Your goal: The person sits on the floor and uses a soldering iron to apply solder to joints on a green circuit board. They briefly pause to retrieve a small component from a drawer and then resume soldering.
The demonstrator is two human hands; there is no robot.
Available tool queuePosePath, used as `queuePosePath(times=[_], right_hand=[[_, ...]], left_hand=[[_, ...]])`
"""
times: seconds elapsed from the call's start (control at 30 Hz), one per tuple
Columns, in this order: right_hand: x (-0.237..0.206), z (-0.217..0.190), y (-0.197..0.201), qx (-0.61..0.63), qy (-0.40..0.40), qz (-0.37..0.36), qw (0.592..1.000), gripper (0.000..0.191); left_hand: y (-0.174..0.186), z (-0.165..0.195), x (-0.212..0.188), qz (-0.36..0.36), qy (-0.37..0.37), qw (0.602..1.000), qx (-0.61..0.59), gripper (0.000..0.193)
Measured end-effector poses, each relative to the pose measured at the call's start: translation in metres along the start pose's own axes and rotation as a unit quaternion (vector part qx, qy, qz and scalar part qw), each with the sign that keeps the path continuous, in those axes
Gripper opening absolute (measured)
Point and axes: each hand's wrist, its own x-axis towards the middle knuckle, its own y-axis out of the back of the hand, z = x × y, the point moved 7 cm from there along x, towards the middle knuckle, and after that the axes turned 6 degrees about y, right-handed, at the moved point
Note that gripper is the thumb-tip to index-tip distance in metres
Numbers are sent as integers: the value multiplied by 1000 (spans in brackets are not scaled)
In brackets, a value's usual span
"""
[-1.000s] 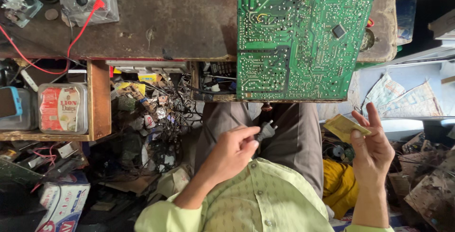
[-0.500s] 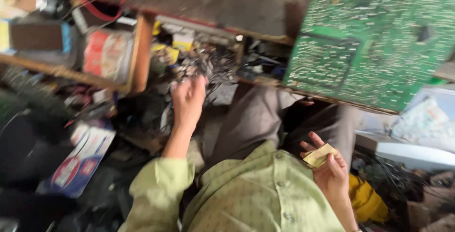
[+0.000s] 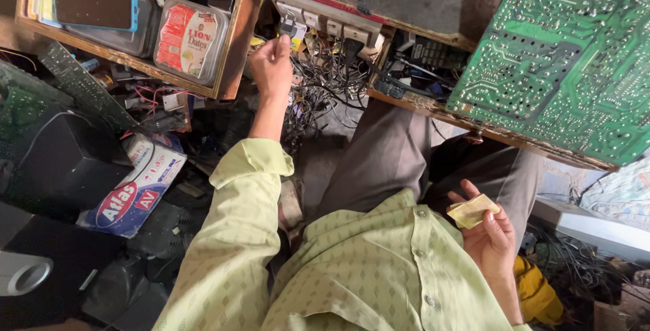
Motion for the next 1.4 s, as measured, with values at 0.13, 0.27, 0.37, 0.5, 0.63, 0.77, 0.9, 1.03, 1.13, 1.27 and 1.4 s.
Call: queuePosePath(times=[0.13, 0.27, 0.37, 0.5, 0.63, 0.77, 0.9, 1.03, 1.13, 1.27, 1.4], right_hand=[[0, -1, -2, 2, 2, -3, 1000, 29], [0, -2, -7, -3, -2, -3, 1000, 29], [0, -1, -11, 7, -6, -4, 1000, 23], [-6, 2, -6, -6, -20, 17, 1000, 26], [-9, 0, -1, 60, -5, -8, 998, 15], [-21, -3, 3, 66, 9, -9, 998, 13], [-31, -22, 5, 34, 63, -3, 997, 18], [-35, -89, 25, -19, 198, 17, 980, 25], [-34, -133, 37, -54, 275, 15, 960, 21], [-29, -158, 45, -52, 310, 3, 949, 20], [-19, -157, 48, -30, 300, -4, 953, 23]], left_hand=[[0, 12, -3, 4, -15, 999, 50, 26], [-9, 12, 9, -1, -10, 999, 40, 26], [-10, 10, 15, -15, -20, 1000, -18, 25], [-7, 8, 10, -49, 7, 995, -83, 22], [-3, 7, 0, -72, 61, 988, -118, 13], [1, 19, -9, -64, -26, 985, -157, 9], [13, 43, -29, 6, -170, 984, -63, 24], [27, 88, -90, 82, -288, 954, 30, 35], [5, 102, -159, -17, -219, 974, -46, 20], [-36, 115, -258, -212, -166, 956, -116, 17], [-56, 120, -306, -314, -154, 932, -96, 13]])
